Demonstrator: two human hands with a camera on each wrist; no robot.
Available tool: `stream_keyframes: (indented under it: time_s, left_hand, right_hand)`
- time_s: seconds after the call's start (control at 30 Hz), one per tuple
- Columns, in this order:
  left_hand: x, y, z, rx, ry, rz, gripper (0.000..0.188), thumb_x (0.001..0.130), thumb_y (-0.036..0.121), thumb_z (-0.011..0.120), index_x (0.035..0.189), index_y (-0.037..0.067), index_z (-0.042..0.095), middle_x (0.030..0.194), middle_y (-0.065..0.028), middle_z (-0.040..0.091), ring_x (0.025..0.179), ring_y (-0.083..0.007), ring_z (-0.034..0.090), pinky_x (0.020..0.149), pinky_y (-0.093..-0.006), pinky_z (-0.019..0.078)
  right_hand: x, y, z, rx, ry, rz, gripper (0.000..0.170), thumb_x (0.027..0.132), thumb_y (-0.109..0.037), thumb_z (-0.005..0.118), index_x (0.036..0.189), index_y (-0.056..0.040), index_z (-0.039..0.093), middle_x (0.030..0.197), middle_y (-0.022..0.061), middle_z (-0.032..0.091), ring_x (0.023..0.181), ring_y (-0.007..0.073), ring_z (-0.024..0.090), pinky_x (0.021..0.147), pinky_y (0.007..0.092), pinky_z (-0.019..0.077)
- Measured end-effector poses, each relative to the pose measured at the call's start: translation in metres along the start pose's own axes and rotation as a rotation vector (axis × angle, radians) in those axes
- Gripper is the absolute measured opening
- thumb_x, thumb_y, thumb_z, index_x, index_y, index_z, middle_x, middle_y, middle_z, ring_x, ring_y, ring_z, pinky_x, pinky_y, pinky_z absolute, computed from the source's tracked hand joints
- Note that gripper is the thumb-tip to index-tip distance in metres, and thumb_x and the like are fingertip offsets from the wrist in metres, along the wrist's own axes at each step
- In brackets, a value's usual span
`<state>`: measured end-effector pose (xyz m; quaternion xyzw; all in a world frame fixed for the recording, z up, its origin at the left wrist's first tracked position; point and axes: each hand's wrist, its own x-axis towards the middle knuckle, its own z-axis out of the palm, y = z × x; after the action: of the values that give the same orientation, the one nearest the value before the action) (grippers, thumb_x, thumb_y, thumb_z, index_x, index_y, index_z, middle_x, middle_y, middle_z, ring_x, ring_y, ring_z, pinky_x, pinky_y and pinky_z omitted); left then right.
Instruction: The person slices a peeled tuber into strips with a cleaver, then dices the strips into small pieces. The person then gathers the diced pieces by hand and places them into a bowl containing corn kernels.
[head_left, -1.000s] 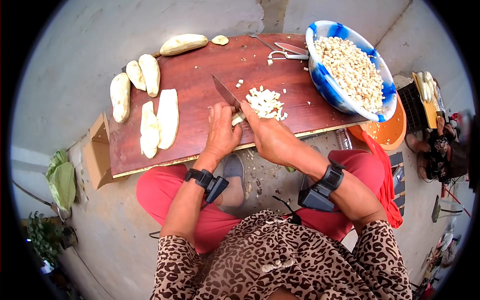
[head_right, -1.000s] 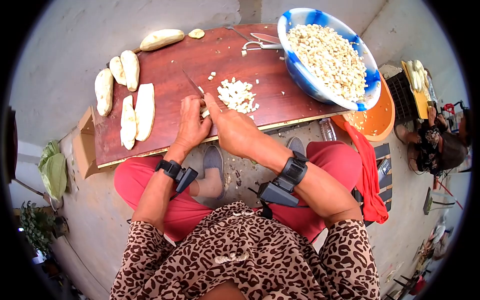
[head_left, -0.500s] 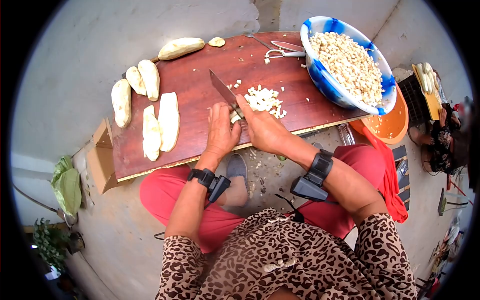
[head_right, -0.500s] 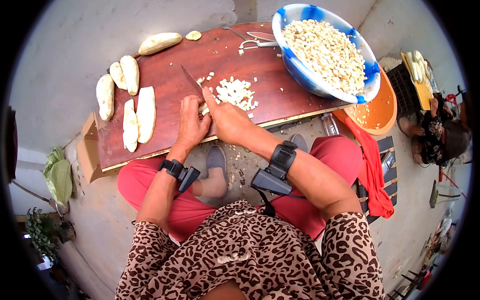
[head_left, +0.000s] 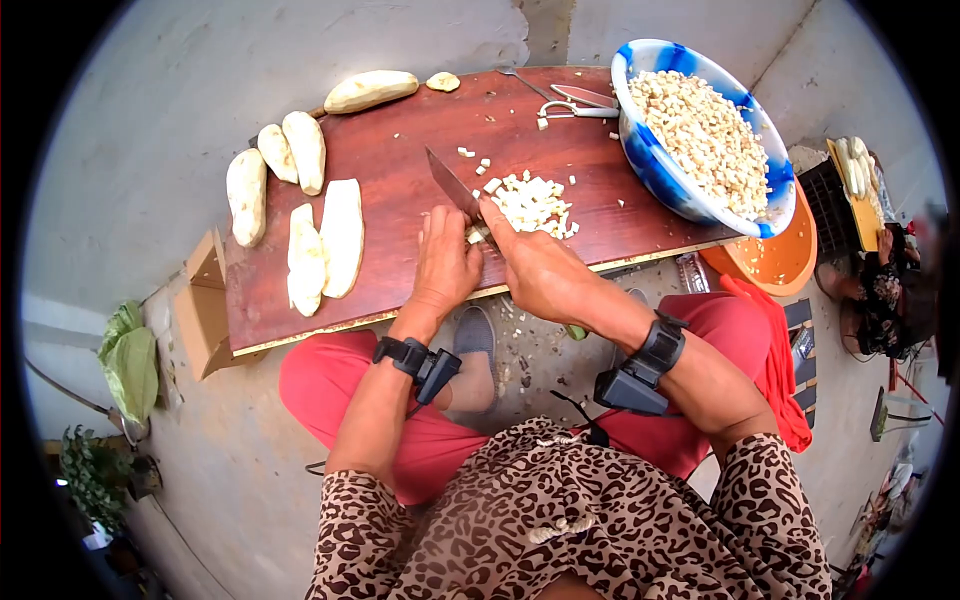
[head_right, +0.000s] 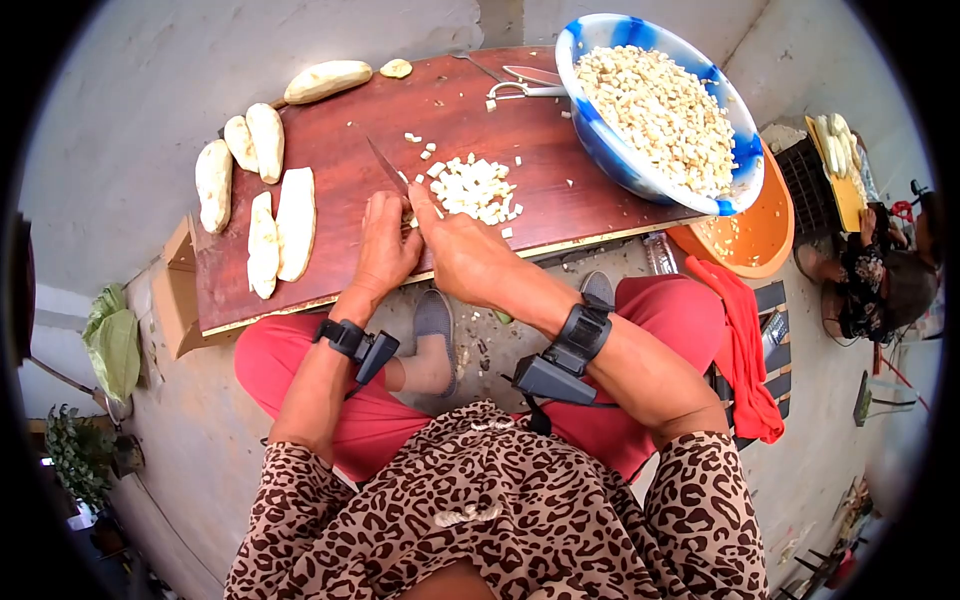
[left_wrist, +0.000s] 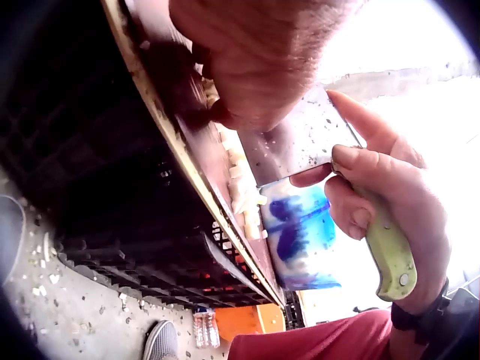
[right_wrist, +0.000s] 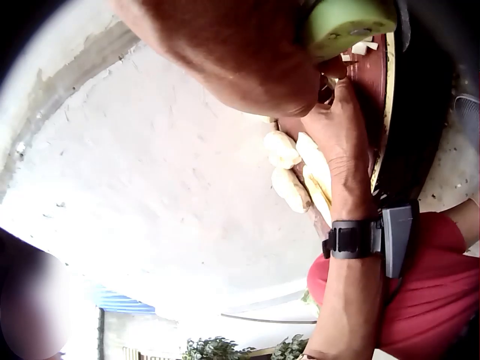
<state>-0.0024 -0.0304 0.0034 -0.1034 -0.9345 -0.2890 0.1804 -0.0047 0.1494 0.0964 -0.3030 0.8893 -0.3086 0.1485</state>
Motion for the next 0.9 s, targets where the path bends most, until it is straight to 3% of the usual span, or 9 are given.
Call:
stream_keyframes:
  time_s: [0.2, 0.3, 0.5, 0.6, 0.7, 0.9]
  left_hand:
    - [0.002, 0.004, -0.003, -0.132, -0.027, -0.057, 0.032, 0.073, -0.006, 0.061, 0.104, -0.003, 0.053, 0.106, -0.0216, 0.048, 0.103, -0.0434, 0.048, 0.089, -0.0490, 0.0431]
    - [0.003, 0.000, 0.000, -0.097, 0.018, 0.012, 0.026, 0.080, 0.000, 0.064, 0.102, -0.002, 0.050, 0.101, -0.0199, 0.050, 0.095, -0.0406, 0.050, 0.083, -0.0456, 0.0449]
    - [-0.001, 0.000, -0.003, -0.145, -0.027, -0.028, 0.030, 0.078, -0.004, 0.063, 0.106, -0.002, 0.051, 0.104, -0.0186, 0.050, 0.097, -0.0371, 0.055, 0.085, -0.0420, 0.0484]
    - [0.000, 0.005, -0.009, -0.299, -0.015, -0.125, 0.033, 0.073, -0.006, 0.064, 0.103, -0.002, 0.053, 0.106, -0.0195, 0.049, 0.103, -0.0396, 0.050, 0.091, -0.0454, 0.0443]
    - [0.003, -0.001, -0.009, -0.176, 0.042, -0.113, 0.032, 0.073, -0.004, 0.065, 0.103, -0.001, 0.054, 0.106, -0.0198, 0.051, 0.103, -0.0392, 0.051, 0.091, -0.0454, 0.0446]
    - [0.004, -0.004, -0.008, 0.012, -0.030, -0.050, 0.027, 0.075, -0.003, 0.065, 0.101, 0.000, 0.055, 0.102, -0.0196, 0.054, 0.097, -0.0393, 0.053, 0.086, -0.0447, 0.0458]
  right_hand:
    - [0.012, 0.003, 0.016, -0.077, -0.006, -0.007, 0.075, 0.084, 0.003, 0.048, 0.151, 0.0078, 0.015, 0.089, 0.0335, 0.065, 0.081, 0.0474, 0.065, 0.071, 0.0525, 0.0505]
    - [0.024, 0.012, 0.024, -0.040, 0.040, -0.006, 0.076, 0.085, 0.002, 0.049, 0.152, 0.0057, 0.015, 0.093, 0.0330, 0.065, 0.083, 0.0476, 0.065, 0.073, 0.0521, 0.0508]
    - [0.018, 0.020, 0.017, 0.075, 0.101, 0.025, 0.078, 0.086, 0.001, 0.050, 0.155, -0.0007, 0.014, 0.098, 0.0328, 0.065, 0.091, 0.0495, 0.064, 0.080, 0.0525, 0.0500]
    - [0.012, 0.022, 0.011, 0.042, 0.146, -0.009, 0.078, 0.084, 0.000, 0.052, 0.153, 0.0056, 0.016, 0.087, 0.0321, 0.066, 0.081, 0.0469, 0.066, 0.072, 0.0520, 0.0515]
    - [0.008, 0.016, 0.004, 0.093, 0.118, 0.040, 0.077, 0.086, 0.001, 0.049, 0.154, -0.0002, 0.015, 0.088, 0.0339, 0.064, 0.082, 0.0507, 0.064, 0.076, 0.0540, 0.0494]
    - [0.008, 0.019, 0.002, 0.090, 0.082, 0.063, 0.077, 0.086, 0.001, 0.050, 0.154, -0.0017, 0.016, 0.086, 0.0347, 0.064, 0.081, 0.0516, 0.063, 0.075, 0.0543, 0.0489]
